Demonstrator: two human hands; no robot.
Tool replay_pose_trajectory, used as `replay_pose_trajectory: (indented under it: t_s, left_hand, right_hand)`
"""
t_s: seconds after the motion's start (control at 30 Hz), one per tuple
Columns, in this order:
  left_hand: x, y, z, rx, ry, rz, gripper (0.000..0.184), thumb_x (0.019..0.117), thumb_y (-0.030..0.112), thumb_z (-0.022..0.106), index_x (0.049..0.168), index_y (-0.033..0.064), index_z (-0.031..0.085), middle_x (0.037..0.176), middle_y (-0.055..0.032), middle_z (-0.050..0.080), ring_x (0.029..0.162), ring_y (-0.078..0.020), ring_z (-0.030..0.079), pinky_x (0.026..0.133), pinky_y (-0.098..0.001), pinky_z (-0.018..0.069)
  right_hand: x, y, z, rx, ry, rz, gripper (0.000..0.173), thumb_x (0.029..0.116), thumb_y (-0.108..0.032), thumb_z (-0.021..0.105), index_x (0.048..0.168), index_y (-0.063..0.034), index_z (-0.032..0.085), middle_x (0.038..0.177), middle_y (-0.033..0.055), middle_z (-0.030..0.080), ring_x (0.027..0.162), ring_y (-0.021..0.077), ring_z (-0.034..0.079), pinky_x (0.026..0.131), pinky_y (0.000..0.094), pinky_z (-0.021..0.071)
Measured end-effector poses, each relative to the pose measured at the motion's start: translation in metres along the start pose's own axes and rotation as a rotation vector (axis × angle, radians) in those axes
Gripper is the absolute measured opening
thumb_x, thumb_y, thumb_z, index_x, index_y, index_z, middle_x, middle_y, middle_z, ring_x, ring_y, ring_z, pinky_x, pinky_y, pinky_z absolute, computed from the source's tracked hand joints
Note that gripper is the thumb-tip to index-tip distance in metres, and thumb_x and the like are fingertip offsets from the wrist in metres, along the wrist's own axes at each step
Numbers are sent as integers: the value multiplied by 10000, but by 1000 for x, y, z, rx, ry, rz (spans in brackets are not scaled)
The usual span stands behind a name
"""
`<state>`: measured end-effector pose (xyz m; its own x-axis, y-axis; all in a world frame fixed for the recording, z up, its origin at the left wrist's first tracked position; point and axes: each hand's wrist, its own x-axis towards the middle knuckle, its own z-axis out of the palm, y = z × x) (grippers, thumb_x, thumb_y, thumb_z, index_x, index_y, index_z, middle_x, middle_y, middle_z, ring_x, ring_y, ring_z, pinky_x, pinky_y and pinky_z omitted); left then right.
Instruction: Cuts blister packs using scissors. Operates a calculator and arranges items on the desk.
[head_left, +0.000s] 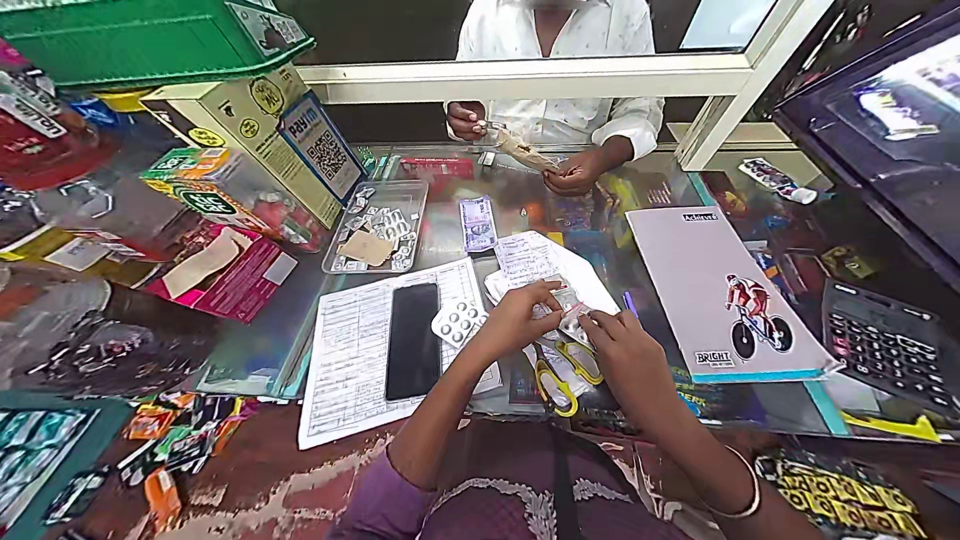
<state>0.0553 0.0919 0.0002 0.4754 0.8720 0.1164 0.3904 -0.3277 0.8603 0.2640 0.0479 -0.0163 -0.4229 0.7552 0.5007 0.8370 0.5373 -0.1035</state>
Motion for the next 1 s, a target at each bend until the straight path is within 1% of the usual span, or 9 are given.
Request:
replay_pose_trajectory:
  t_s: [0.1,0.27,0.33,0.43,0.5,0.57,0.77,0.87,1.0]
  left_hand:
    - [-7,-3,-2,-70,4,-9,264,994,182,611,1001,-64,707,1441,-210,564,1323,-184,562,1095,-344,445]
    - [-13,7,9,-116,-16,-4,255,986,169,643,994,-74,720,1468,-241,531,1382,-219,516,1123,-344,424]
    - [-15,13,15,-70,22,-31,257,988,176,642,993,-69,720,1485,-254,510,1403,-249,498,1122,-357,428]
    - [-19,15,19,-27,93,-60,246,982,160,637,984,-72,721,1511,-260,479,1419,-270,476,1139,-374,407]
    - [-21,9,22,-22,125,-47,238,976,142,629,974,-79,716,1508,-264,481,1412,-280,485,1139,-380,405]
    - [-23,4,23,-41,133,-25,235,970,141,633,970,-79,718,1513,-261,477,1417,-274,479,1141,-376,405]
    - [-25,-3,21,-104,138,19,233,945,179,665,953,-41,743,1555,-249,414,1438,-237,432,1139,-343,398]
    - [-27,-5,22,-139,141,35,243,940,206,671,946,-24,751,1569,-241,397,1467,-234,388,1166,-357,369]
    - [-28,-5,23,-165,167,28,231,927,186,652,917,-38,709,1561,-234,402,1427,-210,427,1105,-338,420]
  right_hand:
    - [3,1,-5,25,-31,29,393,732,149,731,1098,13,770,984,193,749,829,403,715,615,470,589]
    - [10,-8,-8,21,-138,38,341,754,148,727,1078,45,759,915,222,722,832,410,715,605,463,594]
    - [15,-13,-16,62,-251,86,360,799,143,703,1145,51,736,973,240,713,908,425,707,667,483,600]
    - [17,-11,-28,198,-376,116,405,829,108,697,1230,58,661,1181,252,682,1056,437,684,817,510,592]
    - [7,-5,-22,247,-255,32,283,799,74,732,1080,60,704,1169,237,704,997,412,716,777,494,610]
    - [-3,2,-10,233,-74,-76,151,802,29,699,945,33,746,1047,199,744,889,361,744,683,445,621]
    - [-5,5,4,156,95,-185,184,878,-58,616,958,-23,778,938,124,761,790,272,737,616,347,598]
    - [-4,7,8,193,163,-223,187,916,-66,602,975,-41,778,946,109,763,803,241,728,658,305,593]
    - [-6,14,9,335,188,-312,179,971,-59,576,990,-49,754,999,105,765,921,199,728,832,249,578]
